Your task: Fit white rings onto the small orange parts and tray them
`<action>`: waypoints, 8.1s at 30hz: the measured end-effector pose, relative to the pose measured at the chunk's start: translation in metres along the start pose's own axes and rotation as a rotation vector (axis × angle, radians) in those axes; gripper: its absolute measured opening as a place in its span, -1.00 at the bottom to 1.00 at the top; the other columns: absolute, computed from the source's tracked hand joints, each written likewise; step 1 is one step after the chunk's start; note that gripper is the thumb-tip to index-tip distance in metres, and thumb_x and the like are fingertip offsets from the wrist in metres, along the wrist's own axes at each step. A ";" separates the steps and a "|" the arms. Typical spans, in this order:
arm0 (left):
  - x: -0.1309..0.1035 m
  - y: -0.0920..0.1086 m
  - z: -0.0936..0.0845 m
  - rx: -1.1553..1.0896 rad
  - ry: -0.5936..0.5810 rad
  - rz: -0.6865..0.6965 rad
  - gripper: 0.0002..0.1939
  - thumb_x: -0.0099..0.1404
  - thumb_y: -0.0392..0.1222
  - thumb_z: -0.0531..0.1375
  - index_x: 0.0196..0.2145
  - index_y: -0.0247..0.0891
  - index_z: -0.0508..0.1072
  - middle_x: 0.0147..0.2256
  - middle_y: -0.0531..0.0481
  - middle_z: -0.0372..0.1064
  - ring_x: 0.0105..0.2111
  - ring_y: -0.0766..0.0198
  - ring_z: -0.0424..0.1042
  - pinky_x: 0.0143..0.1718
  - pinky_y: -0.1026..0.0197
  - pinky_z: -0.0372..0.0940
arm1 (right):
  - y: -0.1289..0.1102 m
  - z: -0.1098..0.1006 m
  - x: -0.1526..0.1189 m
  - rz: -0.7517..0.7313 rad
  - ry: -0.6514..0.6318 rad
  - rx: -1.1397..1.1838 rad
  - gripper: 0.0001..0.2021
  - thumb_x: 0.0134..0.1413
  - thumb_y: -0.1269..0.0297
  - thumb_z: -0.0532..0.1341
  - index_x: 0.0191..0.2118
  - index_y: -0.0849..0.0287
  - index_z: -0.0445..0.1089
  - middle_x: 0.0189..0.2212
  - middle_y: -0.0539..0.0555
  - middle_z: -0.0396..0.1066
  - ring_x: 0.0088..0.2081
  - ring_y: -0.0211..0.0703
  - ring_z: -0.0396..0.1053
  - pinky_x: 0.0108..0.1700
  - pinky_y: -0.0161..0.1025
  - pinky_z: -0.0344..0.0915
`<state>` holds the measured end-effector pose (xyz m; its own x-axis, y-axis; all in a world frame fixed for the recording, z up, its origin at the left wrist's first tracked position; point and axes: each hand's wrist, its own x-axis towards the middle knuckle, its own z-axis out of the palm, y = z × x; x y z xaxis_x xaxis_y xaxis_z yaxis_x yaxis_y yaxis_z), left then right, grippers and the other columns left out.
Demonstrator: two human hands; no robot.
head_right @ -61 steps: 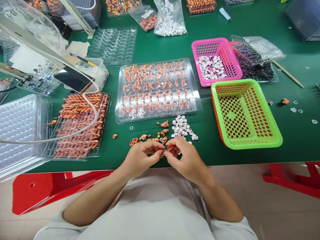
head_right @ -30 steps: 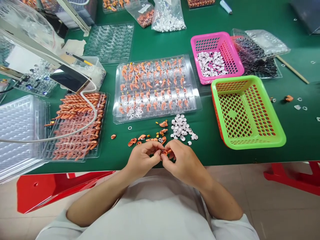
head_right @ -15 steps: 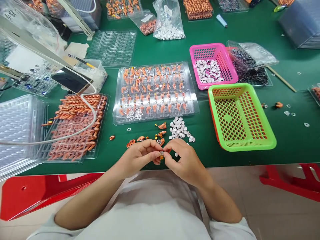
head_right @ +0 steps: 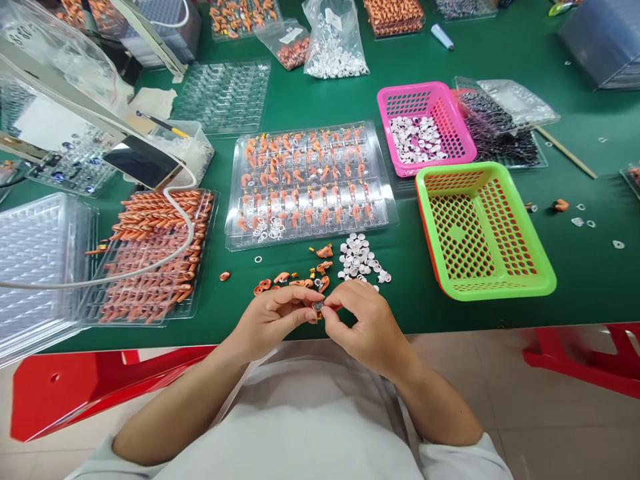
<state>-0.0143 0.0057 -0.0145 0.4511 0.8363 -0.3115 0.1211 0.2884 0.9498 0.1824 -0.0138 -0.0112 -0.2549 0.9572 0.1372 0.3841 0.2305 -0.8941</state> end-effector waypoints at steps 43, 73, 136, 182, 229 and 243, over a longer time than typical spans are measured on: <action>0.008 -0.020 -0.001 -0.451 -0.225 0.300 -0.79 0.09 -0.37 0.41 -0.27 -0.19 0.66 -0.51 -0.07 0.54 -0.47 0.27 0.50 -0.45 0.27 0.41 | -0.002 0.004 0.001 -0.350 -0.051 0.203 -0.80 0.12 0.57 0.21 -0.20 0.17 0.47 -0.43 0.09 0.52 -0.42 -0.22 0.40 -0.38 -0.25 0.38; 0.008 -0.008 -0.001 -0.272 0.005 0.135 -0.87 0.29 -0.29 0.26 -0.18 -0.23 0.45 -0.19 -0.04 0.51 -0.16 0.24 0.54 -0.11 0.22 0.46 | 0.005 0.010 0.004 -0.113 0.027 0.033 -0.63 0.17 0.31 0.28 0.10 0.01 0.33 -0.11 0.07 0.45 -0.11 -0.14 0.42 -0.06 -0.20 0.40; 0.011 -0.011 0.011 0.955 0.236 0.871 -0.74 0.31 -0.37 0.15 -0.04 -0.24 0.36 -0.34 -0.07 0.57 -0.38 0.23 0.55 -0.34 0.21 0.45 | 0.006 0.006 0.003 0.186 -0.039 0.067 -0.88 0.15 0.42 0.13 -0.41 0.12 0.27 -0.52 -0.06 0.33 -0.51 -0.31 0.26 -0.49 -0.37 0.20; 0.001 -0.014 0.005 -0.019 0.160 0.150 -0.77 0.22 -0.27 0.32 -0.13 -0.19 0.58 -0.32 0.01 0.60 -0.34 0.30 0.57 -0.25 0.30 0.52 | -0.007 -0.002 0.008 0.140 0.021 0.138 -0.89 0.13 0.46 0.16 -0.39 0.14 0.29 -0.45 -0.06 0.29 -0.43 -0.32 0.24 -0.37 -0.35 0.19; 0.006 -0.006 0.005 0.768 0.155 0.566 -0.78 0.33 -0.31 0.18 -0.11 -0.18 0.56 -0.31 -0.03 0.61 -0.33 0.24 0.58 -0.30 0.28 0.43 | -0.002 0.001 0.013 0.125 -0.187 -0.194 -0.83 0.06 0.50 0.09 -0.46 0.13 0.12 -0.50 -0.07 0.22 -0.48 -0.29 0.17 -0.43 -0.31 0.01; 0.003 -0.007 0.009 0.609 0.226 0.291 -0.84 0.24 -0.27 0.27 -0.19 -0.22 0.59 -0.28 -0.02 0.62 -0.31 0.19 0.60 -0.28 0.25 0.49 | 0.005 -0.001 0.017 0.241 -0.201 -0.006 -0.86 0.06 0.45 0.14 -0.46 0.13 0.20 -0.58 -0.12 0.22 -0.54 -0.33 0.15 -0.49 -0.37 0.05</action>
<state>-0.0056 0.0017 -0.0216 0.3544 0.9349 0.0215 0.5262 -0.2184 0.8219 0.1809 0.0033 -0.0125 -0.3263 0.9307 -0.1655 0.4598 0.0032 -0.8880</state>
